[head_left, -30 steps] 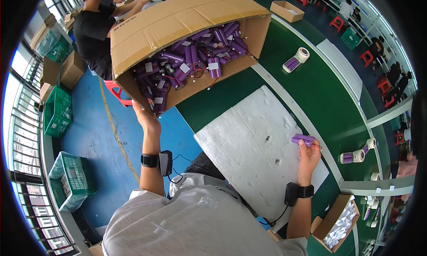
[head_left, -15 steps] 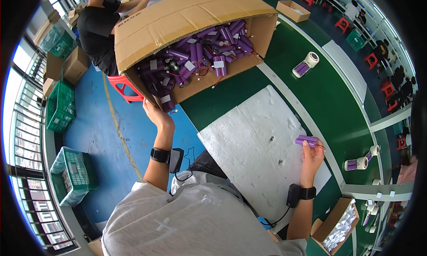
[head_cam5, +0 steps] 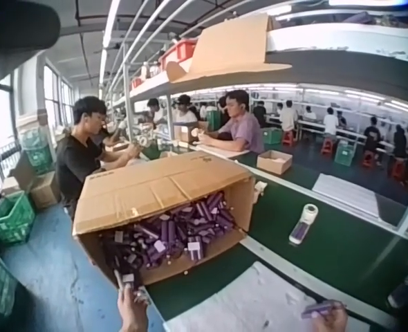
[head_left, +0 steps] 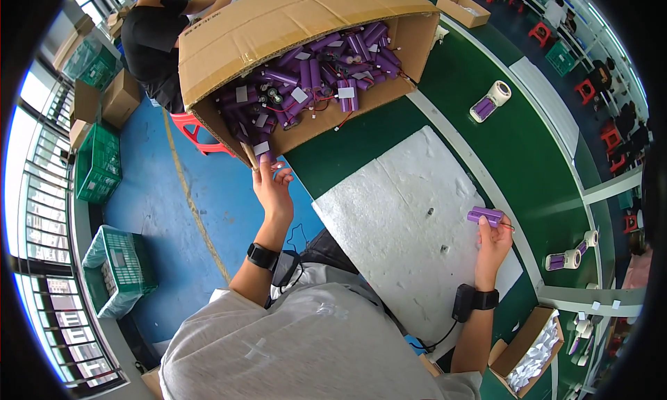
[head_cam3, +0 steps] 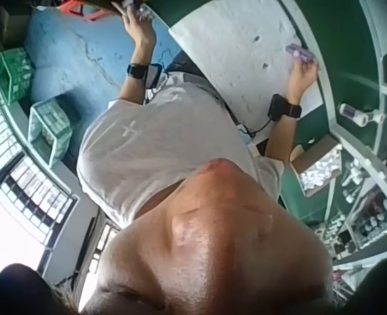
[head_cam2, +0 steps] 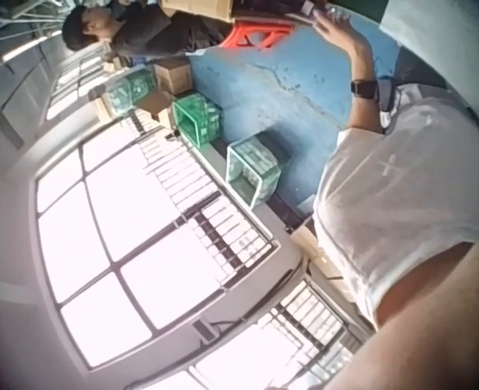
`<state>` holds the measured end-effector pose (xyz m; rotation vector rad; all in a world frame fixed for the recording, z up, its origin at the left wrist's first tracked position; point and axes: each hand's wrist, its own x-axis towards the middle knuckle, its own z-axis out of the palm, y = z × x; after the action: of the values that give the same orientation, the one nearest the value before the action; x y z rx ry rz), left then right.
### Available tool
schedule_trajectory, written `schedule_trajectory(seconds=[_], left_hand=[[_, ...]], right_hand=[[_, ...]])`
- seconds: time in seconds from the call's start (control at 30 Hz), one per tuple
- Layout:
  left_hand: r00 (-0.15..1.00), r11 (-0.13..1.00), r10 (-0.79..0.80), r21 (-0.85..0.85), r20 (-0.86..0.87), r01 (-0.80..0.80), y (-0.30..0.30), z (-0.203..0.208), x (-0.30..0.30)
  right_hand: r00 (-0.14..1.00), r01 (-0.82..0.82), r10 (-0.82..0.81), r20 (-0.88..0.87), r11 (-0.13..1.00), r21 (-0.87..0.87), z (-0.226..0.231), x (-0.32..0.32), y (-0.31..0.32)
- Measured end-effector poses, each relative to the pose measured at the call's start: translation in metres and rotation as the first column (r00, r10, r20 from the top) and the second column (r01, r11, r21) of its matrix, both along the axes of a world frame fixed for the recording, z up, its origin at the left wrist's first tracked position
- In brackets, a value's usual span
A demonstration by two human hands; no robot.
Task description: Assembling handheld fans by fitting circuit boards and batteries into plastic housings on a factory assembly line.
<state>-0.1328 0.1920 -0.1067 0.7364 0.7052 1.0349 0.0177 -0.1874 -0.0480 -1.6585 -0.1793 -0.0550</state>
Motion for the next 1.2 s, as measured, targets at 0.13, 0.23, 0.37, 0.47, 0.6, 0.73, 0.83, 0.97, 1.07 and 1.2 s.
schedule_trajectory(seconds=[0.13, 0.23, 0.37, 0.47, 0.6, 0.73, 0.83, 0.97, 1.07, 1.2], left_hand=[[0.997, 0.999, -0.042, -0.024, 0.068, 0.044, 0.002, 0.007, 0.004], [0.993, 0.993, -0.082, -0.078, 0.081, 0.088, -0.009, 0.017, 0.002], [0.973, 0.968, -0.229, -0.099, 0.029, 0.231, -0.044, 0.032, -0.014], [0.922, 0.926, -0.373, 0.021, -0.103, 0.377, -0.055, 0.054, -0.015], [0.789, 0.773, -0.502, 0.226, -0.355, 0.593, -0.050, 0.072, 0.007], [0.647, 0.510, -0.465, 0.414, -0.605, 0.754, -0.024, 0.080, 0.050], [0.555, 0.286, -0.386, 0.476, -0.737, 0.832, -0.008, 0.068, 0.083], [0.506, 0.009, 0.121, 0.511, -0.854, 0.860, -0.002, 0.069, 0.110], [0.582, -0.066, 0.298, 0.592, -0.757, 0.803, -0.013, 0.074, 0.114], [0.699, -0.160, 0.447, 0.718, -0.559, 0.677, -0.030, 0.089, 0.116]], right_hand=[[1.000, -0.002, 0.002, -0.005, 1.000, 0.014, 0.000, 0.000, 0.000], [1.000, 0.012, -0.012, -0.004, 1.000, 0.014, 0.001, 0.000, -0.002], [1.000, 0.017, -0.016, -0.008, 0.999, 0.041, -0.004, 0.003, -0.006], [1.000, -0.010, 0.009, 0.006, 0.993, 0.118, 0.000, 0.002, 0.003], [1.000, -0.009, 0.005, 0.024, 0.991, 0.137, -0.003, 0.000, 0.001], [1.000, 0.010, -0.008, -0.010, 0.987, 0.161, 0.000, -0.002, 0.000], [0.999, 0.005, 0.000, -0.037, 0.992, 0.130, 0.002, -0.003, -0.002], [1.000, -0.008, 0.008, -0.001, 0.996, 0.091, -0.006, 0.002, -0.002], [1.000, 0.005, -0.005, 0.010, 0.997, 0.071, -0.008, 0.004, -0.001], [1.000, 0.007, -0.007, -0.001, 0.999, 0.045, 0.001, 0.003, 0.000]])
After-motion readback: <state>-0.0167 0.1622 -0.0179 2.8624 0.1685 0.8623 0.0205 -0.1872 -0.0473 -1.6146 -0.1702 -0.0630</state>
